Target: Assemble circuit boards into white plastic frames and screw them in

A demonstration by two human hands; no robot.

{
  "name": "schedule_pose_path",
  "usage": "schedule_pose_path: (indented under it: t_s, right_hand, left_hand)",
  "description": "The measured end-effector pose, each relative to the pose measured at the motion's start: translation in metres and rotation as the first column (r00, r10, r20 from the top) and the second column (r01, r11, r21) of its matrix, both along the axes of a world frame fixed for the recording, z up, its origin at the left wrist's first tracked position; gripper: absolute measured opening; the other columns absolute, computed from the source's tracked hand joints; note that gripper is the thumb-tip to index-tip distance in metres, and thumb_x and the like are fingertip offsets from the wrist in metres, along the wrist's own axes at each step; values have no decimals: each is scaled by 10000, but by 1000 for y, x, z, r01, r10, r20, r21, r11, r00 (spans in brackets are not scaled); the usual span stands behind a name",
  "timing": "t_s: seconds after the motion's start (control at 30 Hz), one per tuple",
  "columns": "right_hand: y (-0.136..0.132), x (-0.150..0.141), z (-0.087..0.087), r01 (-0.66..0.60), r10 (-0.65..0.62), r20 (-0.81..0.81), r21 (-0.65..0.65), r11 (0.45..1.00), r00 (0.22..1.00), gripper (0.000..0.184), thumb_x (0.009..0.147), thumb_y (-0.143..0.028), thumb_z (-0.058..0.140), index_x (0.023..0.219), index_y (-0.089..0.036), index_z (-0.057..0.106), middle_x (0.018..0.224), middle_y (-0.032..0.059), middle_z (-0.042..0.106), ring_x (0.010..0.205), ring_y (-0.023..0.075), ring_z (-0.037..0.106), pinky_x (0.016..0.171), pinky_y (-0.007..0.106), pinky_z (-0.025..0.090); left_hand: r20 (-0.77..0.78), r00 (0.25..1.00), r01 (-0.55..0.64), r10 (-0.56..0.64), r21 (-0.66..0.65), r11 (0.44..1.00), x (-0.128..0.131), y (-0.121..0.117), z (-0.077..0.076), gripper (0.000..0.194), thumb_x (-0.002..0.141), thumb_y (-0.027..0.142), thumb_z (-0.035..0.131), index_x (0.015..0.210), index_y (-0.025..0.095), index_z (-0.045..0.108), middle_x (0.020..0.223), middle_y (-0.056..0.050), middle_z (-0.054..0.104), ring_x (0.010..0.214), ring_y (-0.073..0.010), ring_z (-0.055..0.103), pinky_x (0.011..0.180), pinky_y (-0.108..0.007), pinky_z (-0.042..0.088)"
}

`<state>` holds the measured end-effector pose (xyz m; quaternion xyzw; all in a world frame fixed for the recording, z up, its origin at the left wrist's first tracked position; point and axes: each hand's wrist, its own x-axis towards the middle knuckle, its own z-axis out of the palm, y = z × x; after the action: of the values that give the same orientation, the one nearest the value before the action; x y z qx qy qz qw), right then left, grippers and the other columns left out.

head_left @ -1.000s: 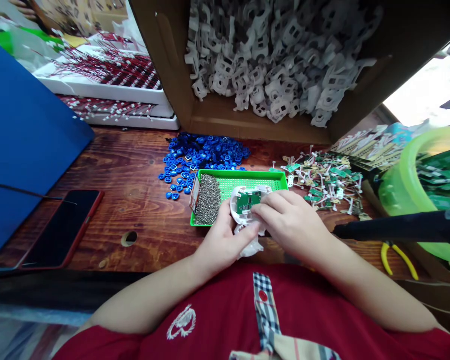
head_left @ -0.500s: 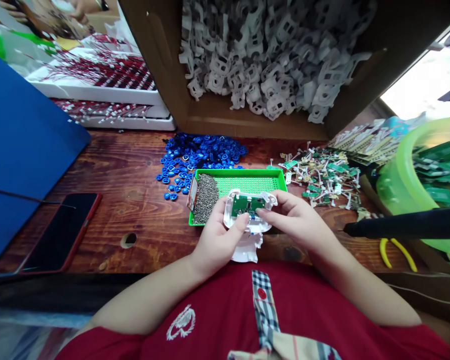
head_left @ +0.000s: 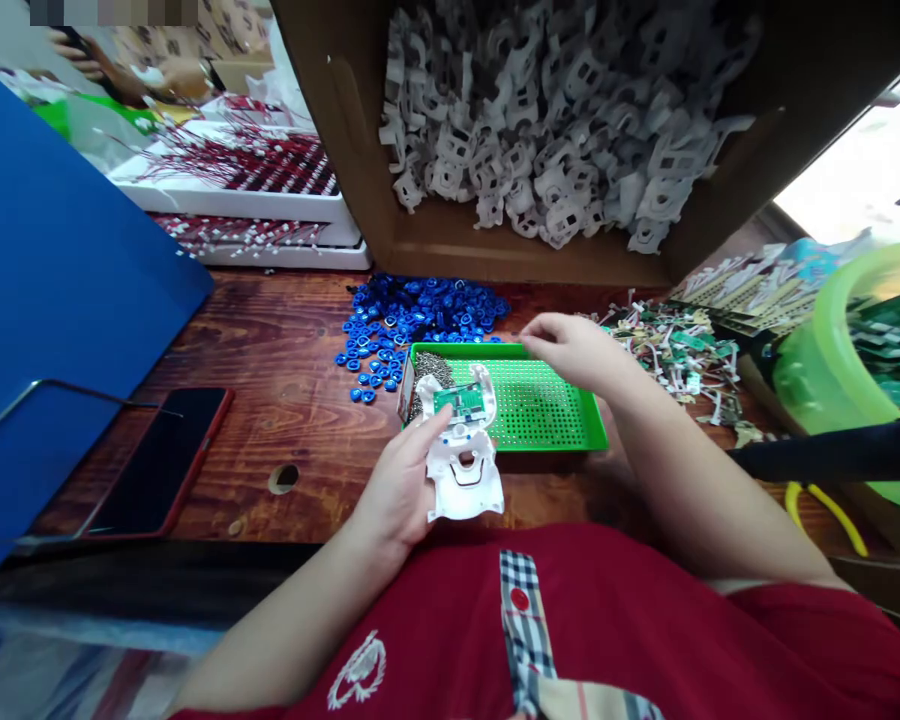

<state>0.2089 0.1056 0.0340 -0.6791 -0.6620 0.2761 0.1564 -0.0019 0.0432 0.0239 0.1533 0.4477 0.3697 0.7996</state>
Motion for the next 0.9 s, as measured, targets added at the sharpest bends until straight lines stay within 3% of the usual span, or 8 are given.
schedule_pose_path:
  t_s: [0.17,0.3,0.5,0.67,0.7,0.77,0.83,0.9]
  right_hand:
    - [67,-11,-14,-56,71,251,-65,996,965,148,741,-239,655,863,-157,672,939,97,648,901,206,583,832,351,441]
    - [87,-17,-26,-107,172,327,-208,972,929,216,791,-332,645,877,-134,636,870,45,632,798,133,583,785,332,490]
    - [90,-15,-35,-88,151,345,-191,978,926,186,788,-318,640,848,-143,661,772,44,628,742,148,581,746,319,474]
    - [47,-20,-2,-94,67,291,77,993,954,200,864,-294,530,963,-172,653,979,86,593,868,172,566,803,322,448]
    - [29,-22,7,-134,87,252,177,975,964,196,874,-319,526,970,-195,643,1030,68,568,912,153,552,835,298,445]
    - [-11,-27,23,-385,377,112,460,800,919,153,865,-318,553,909,-200,641,1008,54,555,967,143,538,860,279,453]
    - [-46,-33,30,-581,590,148,470,664,794,155,888,-300,517,924,-200,630,1005,59,566,954,139,538,817,271,474]
    - [-69,-39,26,-641,599,257,461,614,759,159,895,-267,499,927,-181,628,1017,74,582,921,156,543,778,291,484]
  left_hand:
    - [109,993,39,-43,38,999,-11,-4,1,429,632,104,620,1060,114,584,809,-91,727,698,-253,694,630,-353,532]
    - [139,990,25,-40,106,994,-16,-7,-1,610,600,86,595,1201,145,511,874,-79,721,768,-261,689,702,-375,520]
    - [190,978,53,-90,187,981,-18,-5,-4,763,534,58,534,1274,209,426,947,-64,691,826,-259,671,773,-418,500]
    - [184,979,44,-85,217,975,-15,-3,-9,755,458,48,502,1196,198,449,958,-68,666,847,-271,641,713,-405,506]
    - [174,981,42,-83,224,974,-15,-3,-9,772,450,41,504,1202,202,434,958,-65,662,845,-267,637,700,-391,505]
    - [151,985,44,-83,245,968,-13,-3,-11,788,448,25,505,1208,208,411,937,-51,657,800,-239,632,668,-348,496]
    - [135,986,62,-102,271,961,-10,-3,-11,782,458,11,500,1206,221,405,926,-28,649,733,-196,620,630,-300,476]
    - [128,983,87,-131,302,949,-8,-5,-11,787,458,-5,497,1199,238,395,989,-16,640,747,-181,618,616,-265,456]
